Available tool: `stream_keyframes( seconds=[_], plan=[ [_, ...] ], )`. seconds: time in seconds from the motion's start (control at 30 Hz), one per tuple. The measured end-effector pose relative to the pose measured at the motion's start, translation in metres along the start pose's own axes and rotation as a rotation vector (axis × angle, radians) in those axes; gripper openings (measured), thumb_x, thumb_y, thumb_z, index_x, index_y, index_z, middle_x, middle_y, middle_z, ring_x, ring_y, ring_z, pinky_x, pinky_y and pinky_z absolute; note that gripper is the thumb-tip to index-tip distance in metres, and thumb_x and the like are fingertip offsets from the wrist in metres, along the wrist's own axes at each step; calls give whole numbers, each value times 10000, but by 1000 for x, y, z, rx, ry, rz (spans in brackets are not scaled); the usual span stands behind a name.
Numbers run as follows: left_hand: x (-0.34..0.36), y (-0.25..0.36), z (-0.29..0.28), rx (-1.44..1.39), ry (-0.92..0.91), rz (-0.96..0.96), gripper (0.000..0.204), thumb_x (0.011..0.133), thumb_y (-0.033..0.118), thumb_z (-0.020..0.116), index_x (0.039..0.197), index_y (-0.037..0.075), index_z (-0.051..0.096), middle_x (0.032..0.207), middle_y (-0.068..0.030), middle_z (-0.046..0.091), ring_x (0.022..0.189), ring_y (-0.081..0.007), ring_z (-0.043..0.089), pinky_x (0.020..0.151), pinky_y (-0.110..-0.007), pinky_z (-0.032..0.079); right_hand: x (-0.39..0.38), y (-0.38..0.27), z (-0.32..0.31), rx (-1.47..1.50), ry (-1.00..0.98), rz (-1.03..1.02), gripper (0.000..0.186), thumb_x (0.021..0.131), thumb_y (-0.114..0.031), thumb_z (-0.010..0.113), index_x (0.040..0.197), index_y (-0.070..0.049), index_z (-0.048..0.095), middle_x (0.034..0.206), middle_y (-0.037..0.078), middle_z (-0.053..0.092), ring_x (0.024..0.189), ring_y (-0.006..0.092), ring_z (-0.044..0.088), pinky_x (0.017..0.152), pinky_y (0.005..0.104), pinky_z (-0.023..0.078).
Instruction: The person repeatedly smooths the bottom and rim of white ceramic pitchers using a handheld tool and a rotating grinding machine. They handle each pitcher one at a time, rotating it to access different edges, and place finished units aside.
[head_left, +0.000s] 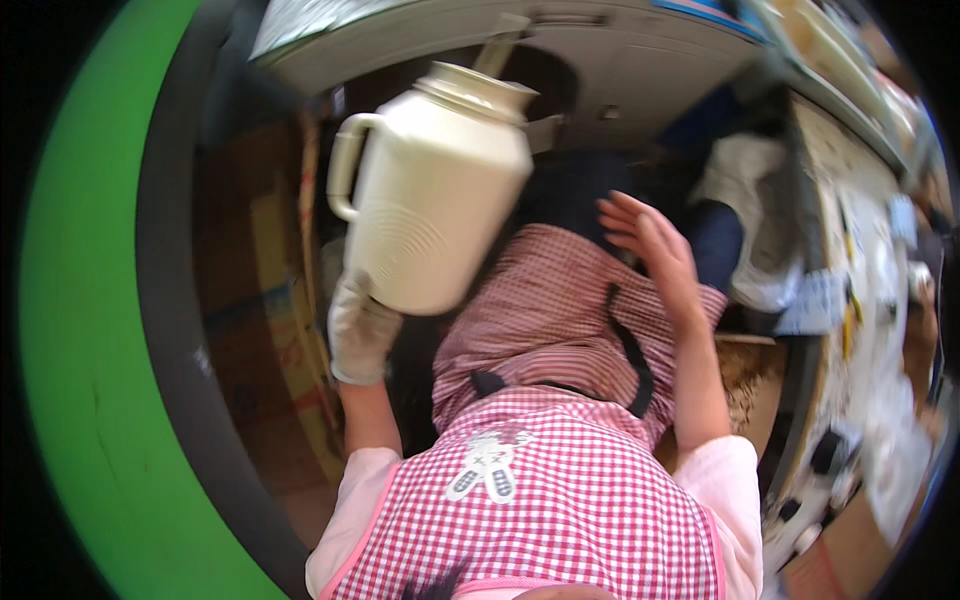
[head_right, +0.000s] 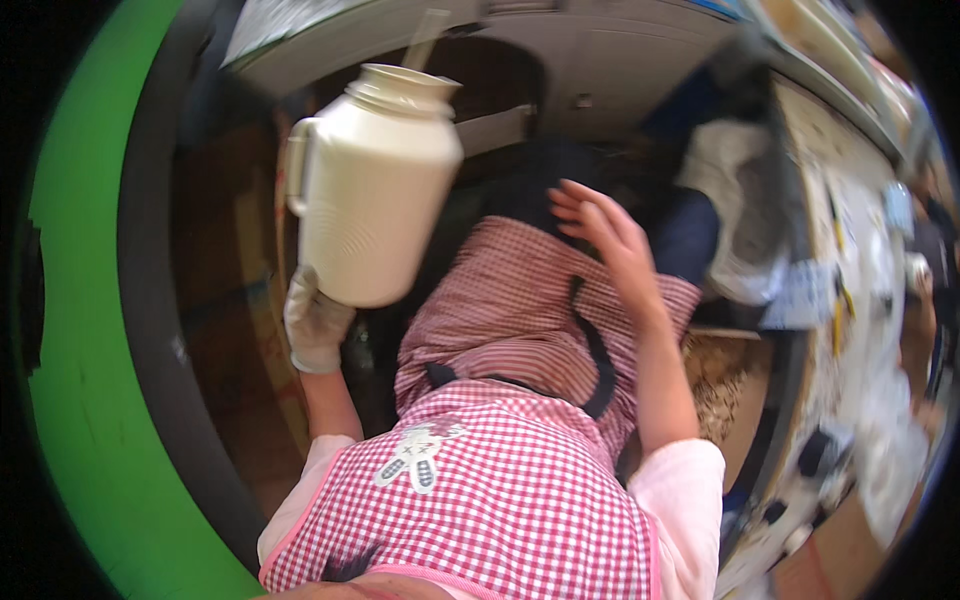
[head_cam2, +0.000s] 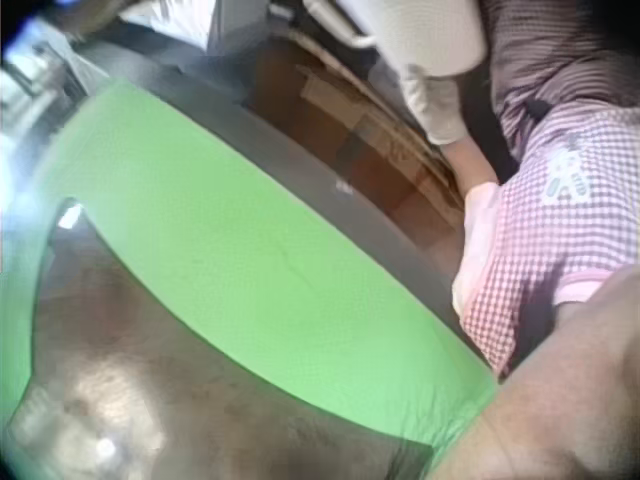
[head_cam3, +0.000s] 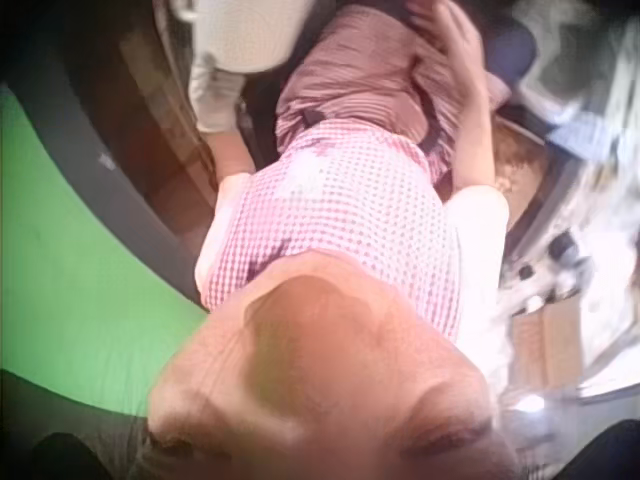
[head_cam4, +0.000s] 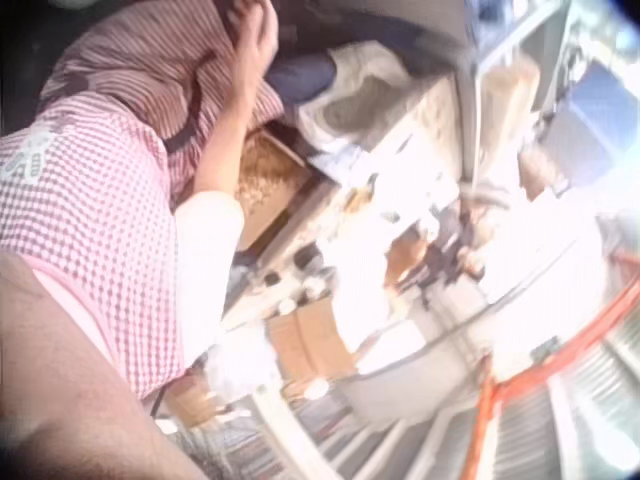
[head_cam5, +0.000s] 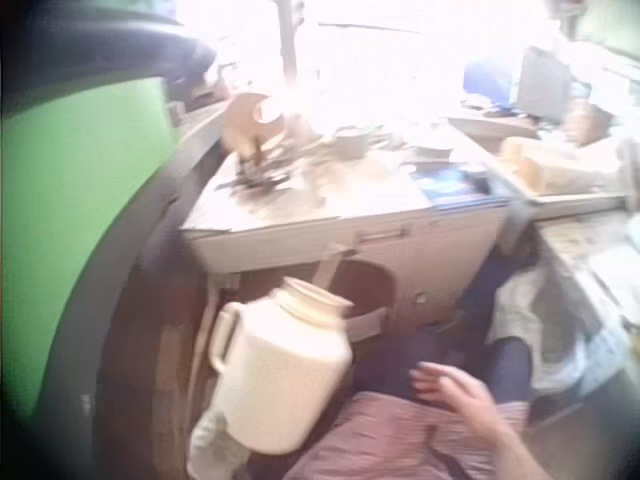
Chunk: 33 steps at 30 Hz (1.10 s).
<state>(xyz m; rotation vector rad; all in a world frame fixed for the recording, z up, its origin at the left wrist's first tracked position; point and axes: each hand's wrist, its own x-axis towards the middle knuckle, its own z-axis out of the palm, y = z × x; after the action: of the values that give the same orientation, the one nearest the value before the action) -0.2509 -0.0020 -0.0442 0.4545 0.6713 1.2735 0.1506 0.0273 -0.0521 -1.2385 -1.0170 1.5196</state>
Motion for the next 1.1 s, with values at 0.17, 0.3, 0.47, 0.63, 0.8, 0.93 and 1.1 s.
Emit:
stream_keyframes(
  seconds=[0.17,0.3,0.47,0.63,0.8,0.93,1.1],
  plan=[
    [18,-98,100,-344,-279,-353,466,1095,344,507,1394,-4,593,1307,-130,707,1193,-273,672,1035,-410,540,-36,-23,-48,243,-86,-195,1051,940,-706,608,1630,7,262,1649,136,365,1527,240,335,1256,394,259],
    [10,-139,132,311,-418,-270,386,1078,206,556,1398,-7,584,1341,-95,681,1204,-194,651,1034,-340,536,-73,-39,-80,195,-58,-353,1275,768,-815,711,1634,-2,249,1656,153,344,1541,272,319,1264,425,239],
    [33,-147,140,643,-602,-496,343,1052,126,571,1366,-9,605,1342,-96,666,1181,-182,648,1019,-310,520,-96,-46,-89,200,-331,-431,825,769,-401,835,1457,-26,577,1379,128,623,1280,238,602,1132,383,446],
    [52,-125,167,1326,-457,-53,427,1079,289,542,1413,27,591,1432,-152,623,1238,-232,641,1014,-361,514,-106,-37,-64,144,-40,-130,357,933,-380,786,996,-52,660,845,-9,660,789,80,605,735,256,501],
    [35,-94,218,908,-400,249,1109,858,590,781,1635,8,244,1598,-199,432,1449,-303,462,1220,-448,345,-111,-52,-23,-267,303,-301,368,1041,-375,641,1021,-17,559,855,199,687,784,314,715,674,388,542],
    [49,-81,242,1057,-249,241,626,940,61,660,1534,21,470,1496,-148,539,1372,-255,519,1186,-401,372,-120,-69,-2,-476,98,-410,345,1019,-316,665,1102,-25,501,836,220,692,747,396,710,686,428,578],
    [55,-71,239,1105,-367,-30,423,865,5,689,1287,20,676,1412,-138,607,1290,-261,595,1104,-398,457,-111,-84,-37,-514,-318,-363,312,972,-318,724,986,-17,644,811,169,705,747,325,720,702,422,577]
  ],
)
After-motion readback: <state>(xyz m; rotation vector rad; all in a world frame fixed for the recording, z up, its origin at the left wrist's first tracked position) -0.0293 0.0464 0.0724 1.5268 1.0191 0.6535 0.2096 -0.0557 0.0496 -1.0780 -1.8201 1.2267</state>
